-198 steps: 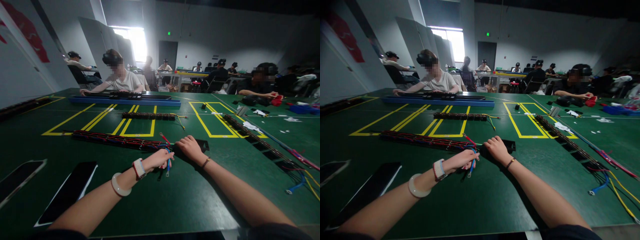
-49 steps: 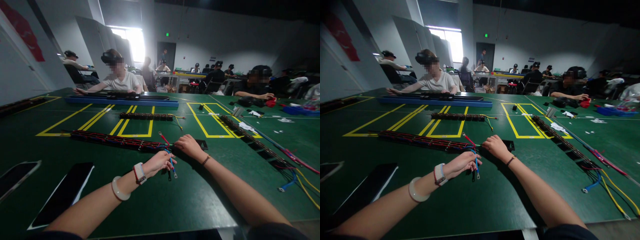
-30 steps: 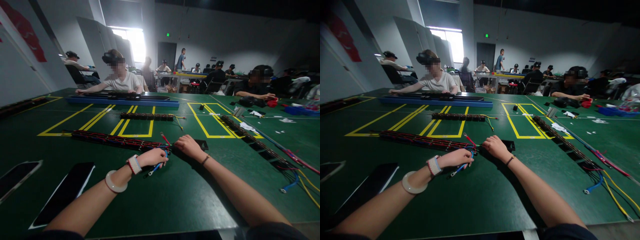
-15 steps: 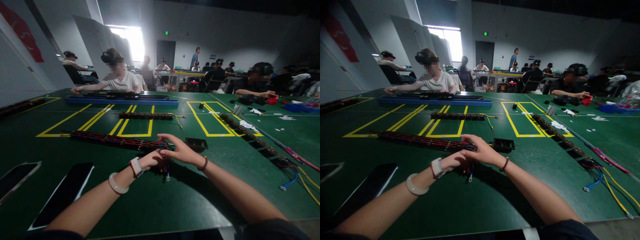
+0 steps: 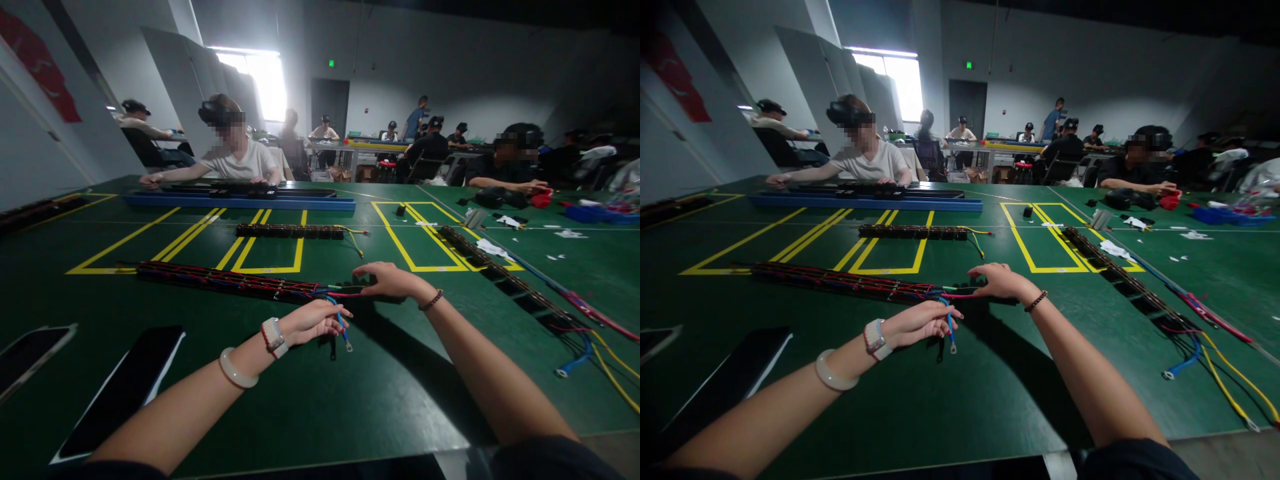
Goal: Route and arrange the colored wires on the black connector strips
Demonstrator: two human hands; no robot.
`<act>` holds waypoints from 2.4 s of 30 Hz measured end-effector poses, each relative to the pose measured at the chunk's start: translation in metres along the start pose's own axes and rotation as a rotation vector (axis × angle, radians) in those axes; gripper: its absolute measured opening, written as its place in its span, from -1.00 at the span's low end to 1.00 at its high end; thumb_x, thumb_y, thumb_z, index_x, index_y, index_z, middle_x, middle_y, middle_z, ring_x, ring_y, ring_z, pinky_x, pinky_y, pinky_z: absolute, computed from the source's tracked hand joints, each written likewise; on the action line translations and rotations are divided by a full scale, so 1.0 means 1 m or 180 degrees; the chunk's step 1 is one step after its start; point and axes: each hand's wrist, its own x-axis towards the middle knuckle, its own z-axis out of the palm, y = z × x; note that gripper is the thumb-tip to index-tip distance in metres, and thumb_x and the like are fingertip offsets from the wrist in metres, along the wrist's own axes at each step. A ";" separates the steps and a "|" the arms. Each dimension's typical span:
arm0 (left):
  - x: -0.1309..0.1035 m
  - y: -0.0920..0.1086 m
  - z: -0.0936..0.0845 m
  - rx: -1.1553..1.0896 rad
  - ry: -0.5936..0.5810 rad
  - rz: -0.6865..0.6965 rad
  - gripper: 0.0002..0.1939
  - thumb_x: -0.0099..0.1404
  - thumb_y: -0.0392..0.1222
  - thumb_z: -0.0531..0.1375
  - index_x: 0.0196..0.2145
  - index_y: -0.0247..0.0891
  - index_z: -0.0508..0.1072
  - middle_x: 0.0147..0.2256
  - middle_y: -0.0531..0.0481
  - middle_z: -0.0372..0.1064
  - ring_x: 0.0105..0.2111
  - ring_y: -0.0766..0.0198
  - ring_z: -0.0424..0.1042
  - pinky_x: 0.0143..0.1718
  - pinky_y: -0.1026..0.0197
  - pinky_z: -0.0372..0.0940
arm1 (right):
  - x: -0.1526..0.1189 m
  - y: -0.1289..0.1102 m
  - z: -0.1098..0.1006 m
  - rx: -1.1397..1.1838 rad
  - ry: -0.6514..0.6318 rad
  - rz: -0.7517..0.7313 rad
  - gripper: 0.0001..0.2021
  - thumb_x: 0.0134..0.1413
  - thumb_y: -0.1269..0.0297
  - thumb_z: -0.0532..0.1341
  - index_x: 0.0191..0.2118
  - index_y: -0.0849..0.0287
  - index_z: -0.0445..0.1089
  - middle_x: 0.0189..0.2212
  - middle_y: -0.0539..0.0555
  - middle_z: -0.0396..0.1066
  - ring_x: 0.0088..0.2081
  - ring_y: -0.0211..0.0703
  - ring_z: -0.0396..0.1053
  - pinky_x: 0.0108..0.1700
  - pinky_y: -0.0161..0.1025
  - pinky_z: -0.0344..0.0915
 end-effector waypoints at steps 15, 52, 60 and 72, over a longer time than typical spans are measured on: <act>0.003 -0.010 0.013 -0.0550 0.0067 0.0212 -0.88 0.28 -0.30 0.15 -0.41 -0.37 0.29 -0.44 0.02 0.29 -0.46 0.47 0.28 -0.39 0.39 0.16 | 0.004 -0.026 0.014 -0.0747 -0.0546 -0.0103 -0.83 -0.09 0.25 0.29 -0.31 0.15 0.48 -0.39 0.06 0.46 -0.34 -0.17 0.35 -0.22 -0.26 0.11; -0.003 0.021 -0.013 0.0128 -0.0159 -0.0056 -0.83 0.27 -0.19 0.12 -0.28 -0.39 0.30 -0.55 0.12 0.16 -0.70 0.57 -0.02 -0.69 0.42 -0.10 | 0.027 -0.001 0.046 -0.1438 0.1027 0.0323 -0.77 0.19 0.21 0.14 -0.38 0.21 0.43 -0.42 0.14 0.42 -0.25 -0.08 0.28 -0.01 -0.12 -0.06; 0.005 0.001 -0.009 0.0066 -0.0067 0.0442 -0.80 0.27 -0.20 0.17 -0.34 -0.35 0.20 -0.48 0.04 0.25 -0.60 0.54 0.14 -0.59 0.45 0.02 | 0.013 0.012 0.059 -0.1508 0.1242 -0.1079 -0.73 0.29 0.29 -0.03 -0.07 0.15 0.37 -0.21 0.12 0.40 -0.15 -0.12 0.23 0.11 -0.09 -0.06; 0.015 -0.007 -0.012 -0.0355 0.0036 0.0336 -0.91 0.29 -0.32 0.09 -0.34 -0.29 0.17 -0.56 0.14 0.13 -0.71 0.56 0.03 -0.68 0.44 -0.10 | 0.002 -0.013 0.063 -0.1808 0.1711 -0.3082 -0.70 0.28 0.23 0.04 0.03 0.25 0.28 -0.29 0.08 0.42 -0.30 -0.24 0.31 -0.12 -0.19 0.21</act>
